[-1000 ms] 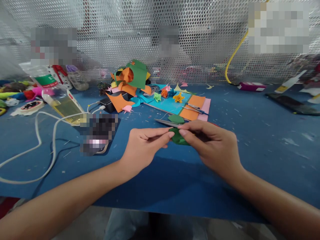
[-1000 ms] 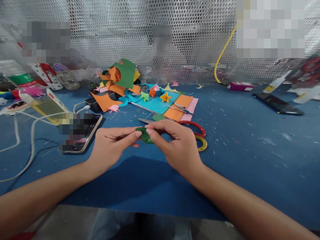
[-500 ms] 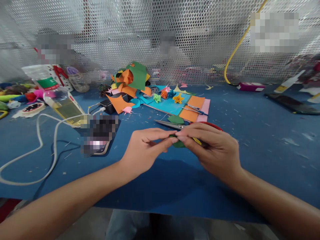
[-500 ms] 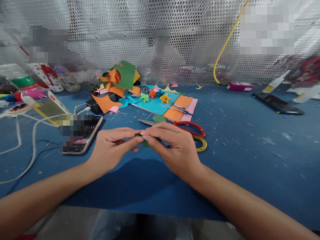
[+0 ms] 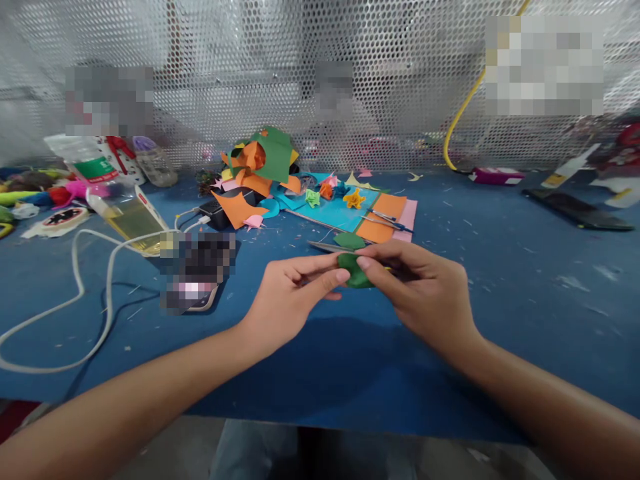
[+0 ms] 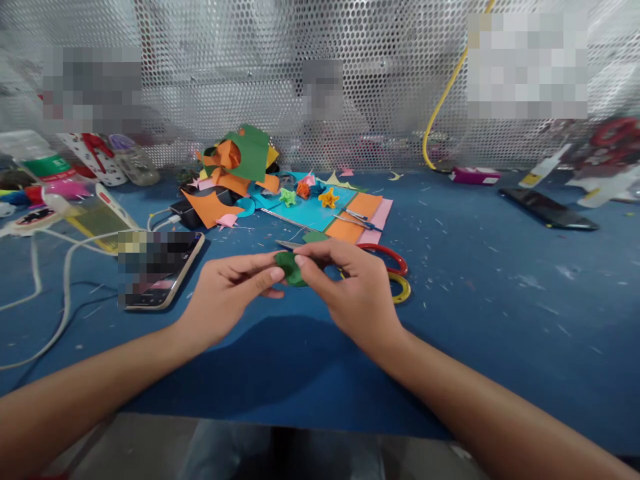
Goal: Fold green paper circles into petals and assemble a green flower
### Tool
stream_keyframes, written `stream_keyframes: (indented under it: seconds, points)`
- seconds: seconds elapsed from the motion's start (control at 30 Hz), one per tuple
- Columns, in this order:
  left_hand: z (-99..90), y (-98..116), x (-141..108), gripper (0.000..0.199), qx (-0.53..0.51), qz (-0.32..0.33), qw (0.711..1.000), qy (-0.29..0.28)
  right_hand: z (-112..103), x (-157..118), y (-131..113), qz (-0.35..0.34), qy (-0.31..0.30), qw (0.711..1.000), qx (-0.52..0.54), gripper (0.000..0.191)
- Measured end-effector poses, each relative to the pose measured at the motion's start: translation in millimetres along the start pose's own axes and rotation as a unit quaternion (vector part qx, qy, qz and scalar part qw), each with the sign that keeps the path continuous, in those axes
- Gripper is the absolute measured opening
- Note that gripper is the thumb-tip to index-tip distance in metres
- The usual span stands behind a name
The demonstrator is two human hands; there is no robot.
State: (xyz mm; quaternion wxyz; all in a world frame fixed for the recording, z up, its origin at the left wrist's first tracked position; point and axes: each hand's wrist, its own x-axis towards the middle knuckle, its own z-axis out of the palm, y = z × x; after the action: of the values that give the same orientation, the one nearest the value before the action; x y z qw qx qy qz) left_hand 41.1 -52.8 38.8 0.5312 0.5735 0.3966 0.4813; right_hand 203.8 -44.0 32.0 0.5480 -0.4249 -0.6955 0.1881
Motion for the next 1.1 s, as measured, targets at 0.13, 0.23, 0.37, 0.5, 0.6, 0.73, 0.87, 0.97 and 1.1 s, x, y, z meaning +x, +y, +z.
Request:
stream_keyframes:
  seconds: [0.13, 0.23, 0.37, 0.5, 0.6, 0.73, 0.87, 0.97, 1.1]
  points:
    - [-1.2, -1.1, 0.6, 0.022, -0.009, -0.012, 1.000, 0.010, -0.3, 0.6, -1.0, 0.004, 0.005, 1.000, 0.002, 0.006]
    - [0.6, -2.8, 0.3, 0.019, -0.022, -0.011, 0.999, 0.046, 0.3, -0.7, -2.5, -0.002, 0.005, 1.000, 0.001, 0.007]
    - [5.3, -4.0, -0.6, 0.018, -0.022, -0.009, 0.996, 0.084, 2.2, -3.4, -3.6, -0.012, 0.006, 1.000, 0.011, 0.008]
    - [7.4, -3.5, -1.2, 0.017, -0.005, 0.004, 0.994, 0.105, 3.9, -4.6, -3.1, -0.008, -0.002, 1.000, 0.013, 0.007]
    - [6.3, -3.4, -1.1, 0.015, -0.001, 0.008, 0.995, 0.095, 4.1, -3.8, -2.0, -0.007, -0.001, 1.000, 0.010, 0.007]
    - [3.5, -4.7, 0.4, 0.015, -0.012, -0.004, 1.000, 0.019, 3.3, -1.6, -1.1, 0.018, 0.008, 1.000, 0.022, 0.007]
    - [1.9, -6.2, 2.5, 0.021, -0.014, -0.008, 0.999, -0.039, 3.1, 0.1, -2.2, 0.043, 0.021, 0.998, 0.039, 0.007]
    - [1.7, -7.1, 3.6, 0.022, -0.003, 0.009, 0.999, -0.036, 3.8, 0.1, -3.4, 0.046, 0.021, 0.998, 0.047, 0.007]
    - [2.4, -8.6, 3.3, 0.019, 0.018, 0.021, 1.000, 0.005, 5.1, -1.2, -3.1, 0.034, 0.018, 0.998, 0.051, 0.008]
